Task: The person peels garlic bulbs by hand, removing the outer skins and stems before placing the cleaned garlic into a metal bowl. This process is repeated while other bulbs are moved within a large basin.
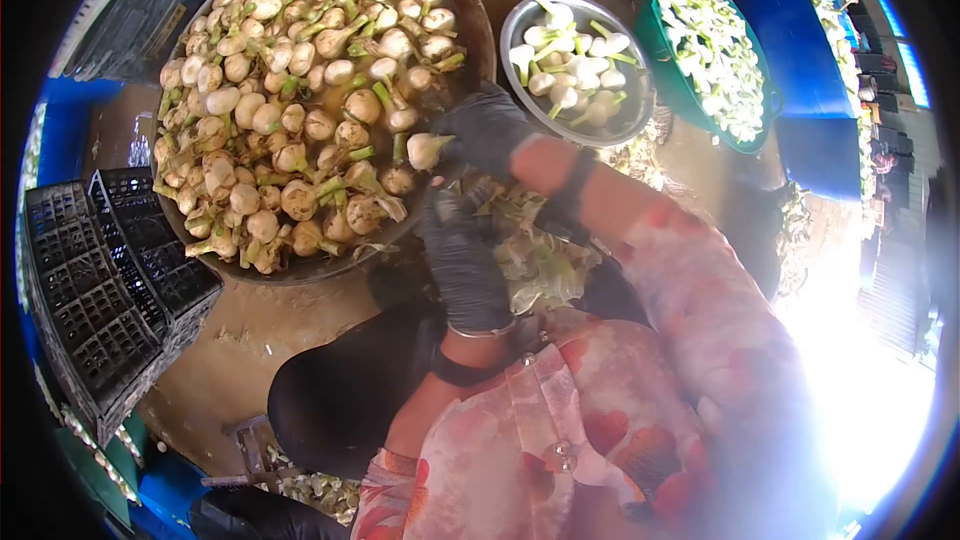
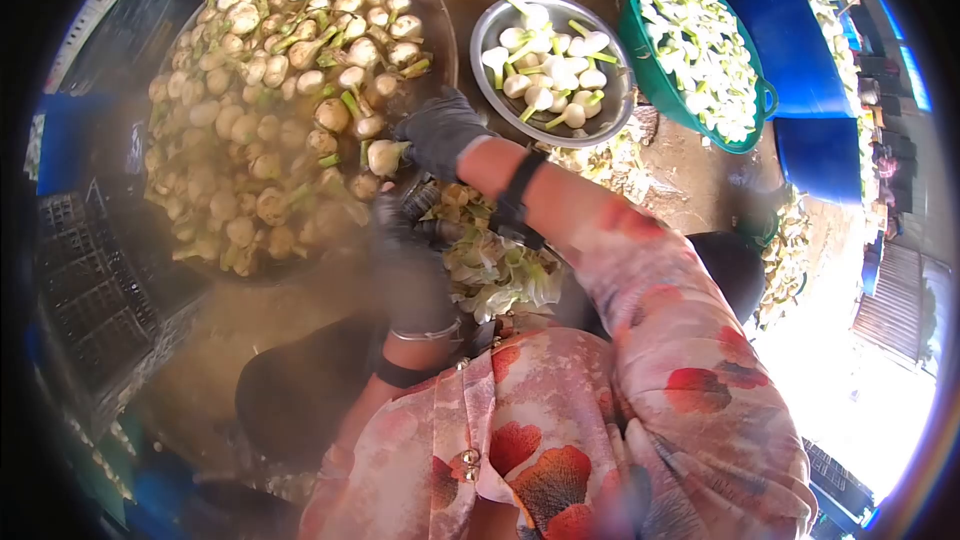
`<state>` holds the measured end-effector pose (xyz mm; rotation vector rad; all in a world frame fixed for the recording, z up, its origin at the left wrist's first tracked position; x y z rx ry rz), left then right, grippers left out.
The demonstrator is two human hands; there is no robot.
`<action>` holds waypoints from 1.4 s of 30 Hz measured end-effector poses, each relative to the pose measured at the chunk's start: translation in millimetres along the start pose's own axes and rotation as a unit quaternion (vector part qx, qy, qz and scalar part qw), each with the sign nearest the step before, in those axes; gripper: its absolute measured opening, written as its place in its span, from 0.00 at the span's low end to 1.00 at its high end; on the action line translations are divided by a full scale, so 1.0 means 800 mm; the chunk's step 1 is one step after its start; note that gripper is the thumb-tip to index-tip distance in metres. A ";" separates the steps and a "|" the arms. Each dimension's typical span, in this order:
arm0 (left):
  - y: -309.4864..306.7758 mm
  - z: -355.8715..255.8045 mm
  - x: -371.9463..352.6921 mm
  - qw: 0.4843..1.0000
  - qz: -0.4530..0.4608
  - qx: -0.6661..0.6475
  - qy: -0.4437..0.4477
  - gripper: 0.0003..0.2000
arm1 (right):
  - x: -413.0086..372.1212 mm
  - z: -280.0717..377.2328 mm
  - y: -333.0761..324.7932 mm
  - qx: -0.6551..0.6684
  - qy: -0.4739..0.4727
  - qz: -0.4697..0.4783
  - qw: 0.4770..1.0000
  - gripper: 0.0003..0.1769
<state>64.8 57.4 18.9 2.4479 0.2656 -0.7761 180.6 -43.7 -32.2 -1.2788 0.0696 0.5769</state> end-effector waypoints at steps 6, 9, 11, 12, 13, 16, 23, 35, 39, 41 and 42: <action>0.009 0.036 -0.003 0.963 0.165 -0.164 -0.137 0.23 | -0.155 -0.029 -0.030 0.180 -0.086 -0.246 0.948 0.18; 0.022 0.049 -0.019 0.942 0.255 -0.138 -0.166 0.20 | -0.196 -0.029 -0.033 0.125 -0.072 -0.299 0.943 0.20; 0.032 0.046 -0.031 0.963 0.237 -0.076 -0.104 0.19 | -0.212 -0.030 -0.038 0.067 -0.050 -0.359 0.929 0.18; 0.037 0.045 -0.037 0.970 0.227 -0.045 -0.073 0.19 | -0.225 -0.037 -0.043 0.151 0.009 -0.361 0.920 0.14; 0.041 0.048 -0.039 0.975 0.212 -0.030 -0.051 0.19 | -0.240 -0.036 -0.048 0.191 0.036 -0.378 0.905 0.13; 0.049 0.054 -0.043 0.981 0.179 0.073 0.028 0.19 | -0.278 -0.024 -0.066 0.245 0.077 -0.424 0.868 0.07; 0.071 0.057 -0.071 0.952 0.200 0.212 0.095 0.19 | -0.297 -0.018 -0.063 0.112 0.101 -0.362 0.920 0.06; 0.058 0.069 -0.051 0.941 0.336 0.027 -0.021 0.23 | -0.317 -0.132 -0.001 0.293 0.284 -0.306 0.860 0.13; 0.062 0.067 -0.045 0.932 0.359 0.032 -0.040 0.26 | -0.330 -0.068 -0.071 0.158 0.138 -0.392 0.896 0.11; 0.069 0.066 -0.053 0.930 0.365 0.025 -0.034 0.29 | -0.330 -0.029 -0.094 0.065 -0.035 -0.450 0.890 0.09; 0.076 0.064 -0.059 0.928 0.370 0.015 -0.027 0.30 | -0.328 -0.023 -0.089 0.022 -0.044 -0.422 0.905 0.09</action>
Point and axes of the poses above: each hand's wrist, its own x-axis towards the middle knuckle, its own y-axis out of the palm, z = x × y, the point moved 4 cm from there along x, towards the middle knuckle
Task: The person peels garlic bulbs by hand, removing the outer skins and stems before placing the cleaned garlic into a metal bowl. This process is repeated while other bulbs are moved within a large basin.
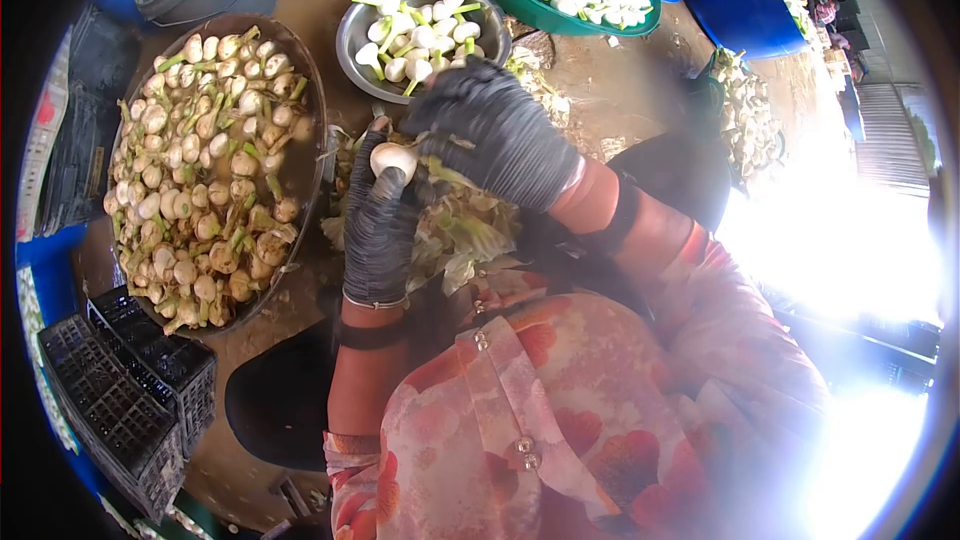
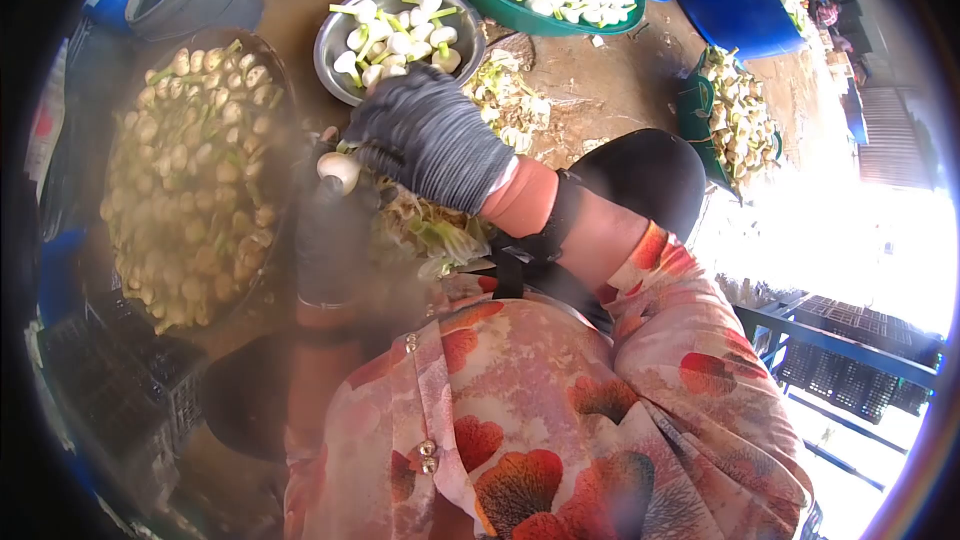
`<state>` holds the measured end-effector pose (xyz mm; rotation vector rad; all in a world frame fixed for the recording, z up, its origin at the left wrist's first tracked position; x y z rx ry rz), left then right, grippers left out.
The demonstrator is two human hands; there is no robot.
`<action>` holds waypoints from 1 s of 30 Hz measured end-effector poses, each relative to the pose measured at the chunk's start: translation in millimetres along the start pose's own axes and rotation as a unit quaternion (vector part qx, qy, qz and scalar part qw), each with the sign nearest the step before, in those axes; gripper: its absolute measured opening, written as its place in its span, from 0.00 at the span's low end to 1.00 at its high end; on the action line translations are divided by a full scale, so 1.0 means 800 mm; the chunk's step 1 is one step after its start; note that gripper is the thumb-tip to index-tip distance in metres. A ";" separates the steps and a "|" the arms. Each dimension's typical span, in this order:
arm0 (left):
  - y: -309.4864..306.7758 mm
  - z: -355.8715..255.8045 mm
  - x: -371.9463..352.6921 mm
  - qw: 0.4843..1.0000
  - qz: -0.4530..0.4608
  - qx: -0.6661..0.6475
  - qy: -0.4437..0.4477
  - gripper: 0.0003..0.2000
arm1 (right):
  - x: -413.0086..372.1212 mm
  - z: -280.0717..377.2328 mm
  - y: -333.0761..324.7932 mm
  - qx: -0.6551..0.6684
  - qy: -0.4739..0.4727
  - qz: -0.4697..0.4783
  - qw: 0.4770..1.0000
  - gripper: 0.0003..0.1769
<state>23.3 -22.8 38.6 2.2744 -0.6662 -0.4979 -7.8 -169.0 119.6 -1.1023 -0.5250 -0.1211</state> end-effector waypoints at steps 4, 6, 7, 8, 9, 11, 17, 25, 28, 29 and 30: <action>0.011 -0.014 -0.007 0.996 0.023 0.087 -0.021 0.33 | 0.001 0.009 0.008 -0.007 0.005 0.075 0.997 0.08; -0.004 -0.009 -0.010 0.991 0.043 0.119 -0.034 0.33 | 0.000 0.008 0.011 0.033 0.044 0.083 0.995 0.08; -0.007 -0.007 -0.012 0.990 0.043 0.127 -0.035 0.33 | -0.002 0.006 0.014 0.042 0.054 0.085 0.994 0.08; -0.003 -0.011 -0.014 0.989 0.045 0.135 -0.035 0.33 | -0.004 0.004 0.015 0.050 0.065 0.086 0.993 0.07; 0.002 -0.014 -0.015 0.988 0.047 0.143 -0.036 0.34 | -0.007 0.001 0.016 0.086 0.118 0.087 0.985 0.07; 0.007 -0.021 -0.015 0.976 0.058 0.209 -0.025 0.33 | -0.014 -0.002 0.020 0.156 0.221 0.087 0.959 0.07; 0.007 -0.018 -0.010 0.945 0.090 0.315 -0.015 0.32 | -0.022 -0.007 0.017 0.102 0.250 0.100 0.958 0.10; 0.011 -0.022 -0.008 0.845 0.112 0.491 0.178 0.29 | -0.044 -0.004 0.026 -0.012 0.029 0.249 0.968 0.16; 0.015 -0.026 -0.020 0.895 0.068 0.430 0.097 0.28 | -0.053 -0.001 0.028 0.039 0.041 0.090 0.994 0.09; 0.017 -0.024 -0.019 0.909 0.055 0.406 0.073 0.28 | -0.048 -0.006 0.027 0.021 0.030 0.123 0.992 0.11; 0.026 -0.029 -0.018 0.902 0.063 0.419 0.084 0.28 | -0.047 -0.014 0.032 0.008 0.022 0.157 0.987 0.12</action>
Point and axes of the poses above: each hand's wrist, its own x-axis towards the middle knuckle, its own y-axis out of the palm, z = x × y, the point moved 4 cm from there along x, towards the middle knuckle
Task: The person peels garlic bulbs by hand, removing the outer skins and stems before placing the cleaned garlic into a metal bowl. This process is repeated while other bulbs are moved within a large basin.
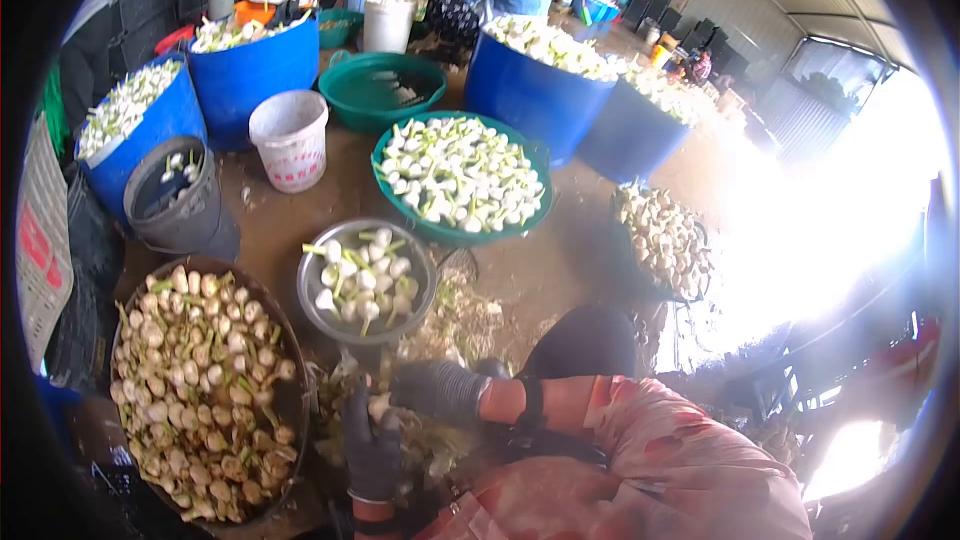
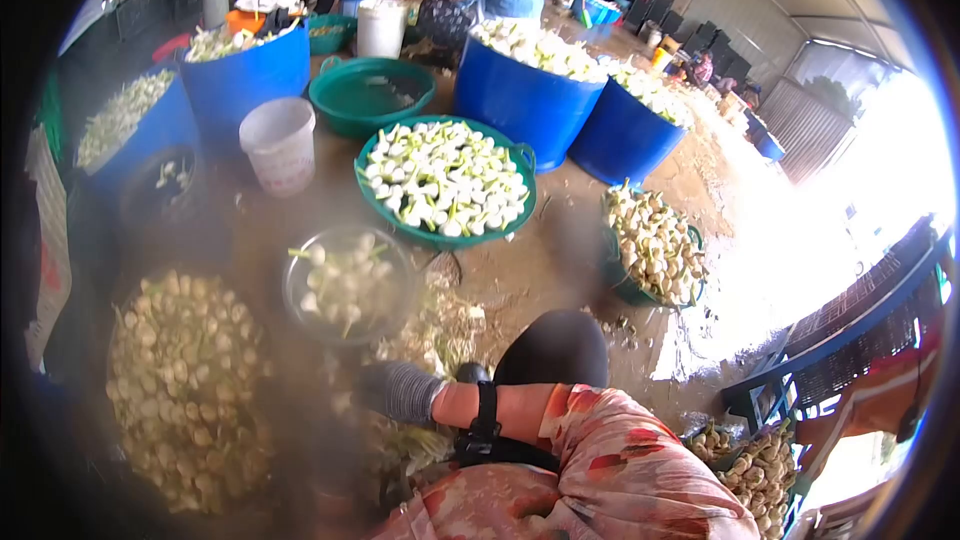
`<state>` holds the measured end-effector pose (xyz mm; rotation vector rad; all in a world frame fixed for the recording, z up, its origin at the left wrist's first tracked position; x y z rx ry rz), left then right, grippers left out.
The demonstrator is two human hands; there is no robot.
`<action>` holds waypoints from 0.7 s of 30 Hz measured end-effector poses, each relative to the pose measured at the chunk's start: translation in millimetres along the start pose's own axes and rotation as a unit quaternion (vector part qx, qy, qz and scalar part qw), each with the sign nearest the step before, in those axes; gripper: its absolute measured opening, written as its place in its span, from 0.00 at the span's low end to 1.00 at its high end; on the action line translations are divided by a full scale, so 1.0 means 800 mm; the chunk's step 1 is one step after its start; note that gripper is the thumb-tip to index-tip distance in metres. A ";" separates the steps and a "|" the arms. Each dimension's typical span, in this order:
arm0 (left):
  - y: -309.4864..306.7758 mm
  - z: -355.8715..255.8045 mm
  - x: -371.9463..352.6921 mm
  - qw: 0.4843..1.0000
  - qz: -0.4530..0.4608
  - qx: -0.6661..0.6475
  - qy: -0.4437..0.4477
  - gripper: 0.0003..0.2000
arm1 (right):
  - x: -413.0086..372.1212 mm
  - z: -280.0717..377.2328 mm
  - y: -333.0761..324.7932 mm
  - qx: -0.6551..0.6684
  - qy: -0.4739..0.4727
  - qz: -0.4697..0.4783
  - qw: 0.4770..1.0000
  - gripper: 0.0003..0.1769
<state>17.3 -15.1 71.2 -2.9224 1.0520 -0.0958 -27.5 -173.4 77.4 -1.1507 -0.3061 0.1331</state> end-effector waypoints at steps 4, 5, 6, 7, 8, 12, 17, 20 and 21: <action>-0.001 -0.008 -0.008 0.987 -0.046 0.144 0.061 0.26 | 0.004 -0.050 0.100 0.014 -0.088 0.059 0.994 0.12; 0.000 -0.006 -0.007 0.974 -0.071 0.196 0.082 0.26 | 0.006 -0.048 0.085 0.054 -0.095 0.083 0.991 0.14; 0.000 0.010 -0.011 0.966 -0.105 0.203 0.119 0.25 | 0.005 -0.034 0.063 0.096 -0.104 0.108 0.984 0.16; -0.003 0.039 -0.005 0.993 -0.104 0.011 0.053 0.25 | 0.001 -0.019 0.050 0.148 -0.111 0.135 0.973 0.18; -0.005 0.072 -0.007 0.977 -0.108 -0.180 -0.026 0.25 | 0.000 -0.012 0.049 0.110 -0.093 0.179 0.973 0.21; 0.004 0.111 -0.037 0.822 -0.159 -0.503 -0.215 0.18 | -0.010 0.007 0.054 0.333 0.160 0.196 0.908 0.19; -0.017 0.093 -0.028 0.830 -0.249 -0.450 -0.215 0.15 | -0.010 0.014 0.053 0.041 0.127 0.370 0.919 0.29; -0.023 0.106 -0.009 0.919 -0.214 -0.295 -0.153 0.16 | -0.011 0.009 0.043 -0.036 0.166 0.189 0.967 0.44; -0.022 0.103 -0.005 0.953 -0.180 -0.218 -0.108 0.18 | 0.002 0.009 0.036 0.058 0.164 0.144 0.974 0.41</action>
Point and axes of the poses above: each hand's wrist, its own x-axis towards the middle knuckle, its own y-axis out of the palm, z = x × y, the point moved 4 cm from there along x, towards the middle knuckle
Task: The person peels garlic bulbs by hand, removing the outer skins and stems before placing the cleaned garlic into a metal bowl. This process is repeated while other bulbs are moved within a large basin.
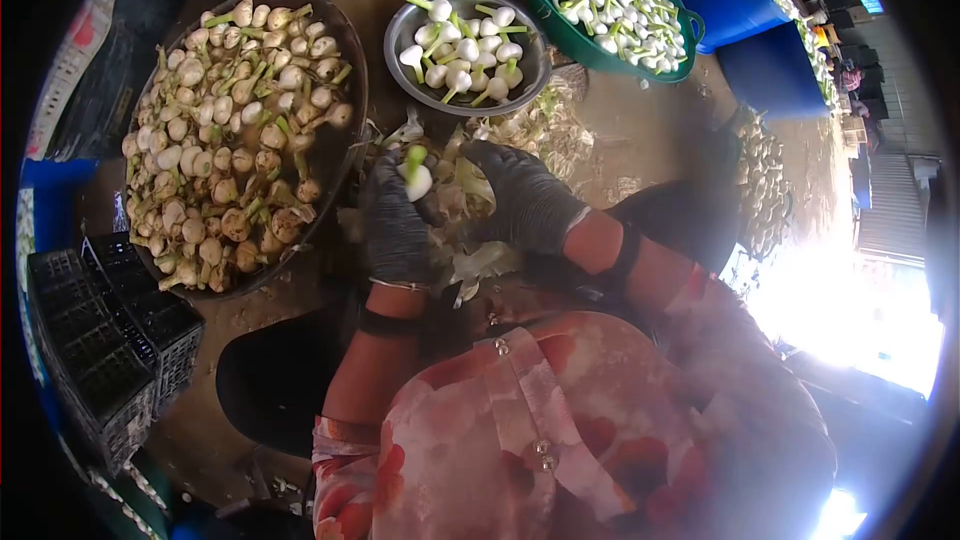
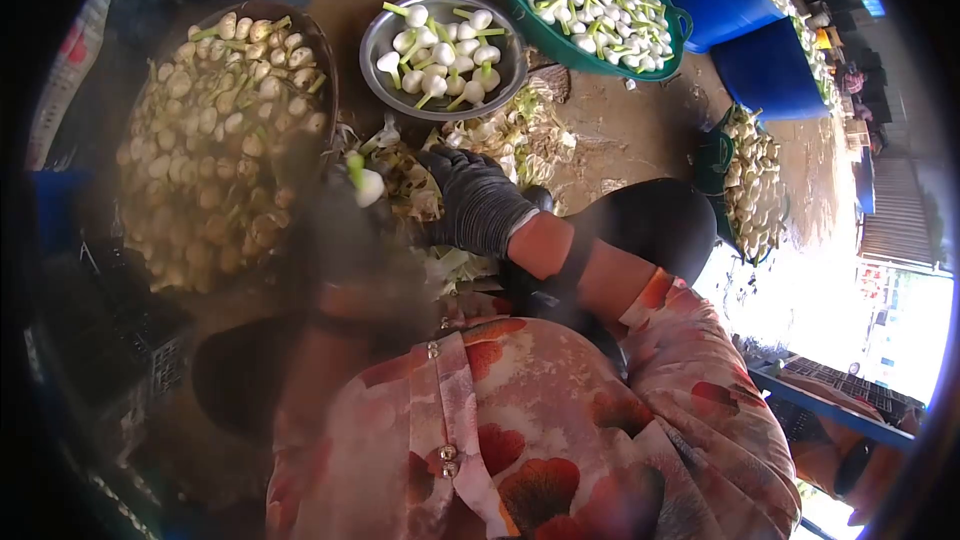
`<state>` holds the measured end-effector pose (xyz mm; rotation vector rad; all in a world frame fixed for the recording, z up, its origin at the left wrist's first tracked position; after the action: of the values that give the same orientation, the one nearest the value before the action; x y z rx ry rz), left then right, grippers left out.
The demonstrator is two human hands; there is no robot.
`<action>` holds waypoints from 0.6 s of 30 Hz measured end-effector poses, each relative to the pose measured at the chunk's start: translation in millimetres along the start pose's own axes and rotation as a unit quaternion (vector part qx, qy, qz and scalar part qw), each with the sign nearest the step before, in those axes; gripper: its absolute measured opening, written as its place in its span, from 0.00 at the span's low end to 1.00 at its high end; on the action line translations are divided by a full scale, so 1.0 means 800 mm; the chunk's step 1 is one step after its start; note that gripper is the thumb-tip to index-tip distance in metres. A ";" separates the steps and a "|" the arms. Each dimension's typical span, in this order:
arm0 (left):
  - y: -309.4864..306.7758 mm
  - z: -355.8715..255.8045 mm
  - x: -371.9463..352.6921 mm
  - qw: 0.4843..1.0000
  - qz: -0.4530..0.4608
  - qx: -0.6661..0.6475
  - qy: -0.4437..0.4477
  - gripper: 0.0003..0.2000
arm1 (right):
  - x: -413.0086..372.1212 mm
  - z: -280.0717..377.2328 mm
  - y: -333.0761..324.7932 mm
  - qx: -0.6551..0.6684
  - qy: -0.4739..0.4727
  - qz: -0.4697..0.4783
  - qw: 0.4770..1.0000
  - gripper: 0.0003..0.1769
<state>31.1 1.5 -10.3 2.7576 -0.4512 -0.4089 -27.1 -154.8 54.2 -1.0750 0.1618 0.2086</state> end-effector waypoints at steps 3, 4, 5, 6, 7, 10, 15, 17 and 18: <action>0.040 0.040 0.003 0.993 0.043 -0.101 -0.049 0.25 | 0.025 0.013 -0.024 0.161 -0.032 -0.090 0.982 0.25; 0.048 0.044 -0.003 0.988 0.041 -0.119 -0.087 0.25 | 0.034 0.016 -0.034 0.189 -0.041 -0.121 0.974 0.18; 0.061 0.008 -0.018 0.982 0.032 -0.140 -0.126 0.25 | 0.059 -0.004 -0.058 -0.013 -0.096 -0.151 0.984 0.13; 0.067 -0.009 -0.031 0.973 0.025 -0.161 -0.167 0.25 | 0.071 -0.029 -0.094 -0.076 -0.101 -0.301 0.945 0.11; 0.057 -0.007 -0.031 0.973 0.013 -0.157 -0.167 0.26 | 0.078 -0.069 -0.125 0.022 0.011 -0.381 0.924 0.09; 0.028 0.003 -0.023 0.973 -0.025 -0.161 -0.162 0.28 | 0.111 -0.102 -0.191 -0.272 0.073 -0.497 0.821 0.18; -0.006 0.010 -0.007 0.956 -0.101 -0.211 -0.180 0.24 | 0.227 -0.008 -0.094 -0.114 -0.022 -0.168 0.979 0.19; -0.017 0.004 -0.003 0.958 -0.114 -0.210 -0.158 0.23 | 0.274 0.040 -0.021 -0.048 -0.056 -0.014 0.997 0.25; -0.022 -0.002 -0.001 0.959 -0.121 -0.210 -0.146 0.23 | 0.311 0.047 0.028 -0.149 -0.098 0.036 0.983 0.24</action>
<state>35.5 17.7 -15.2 2.3465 -0.0739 -0.8703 209.6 -88.7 -5.1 -1.3385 -0.0093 0.4121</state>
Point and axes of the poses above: each hand's wrist, its own x-axis towards the middle knuckle, its own y-axis out of the palm, z = x × y, the point moved 4 cm from there along x, towards the middle knuckle
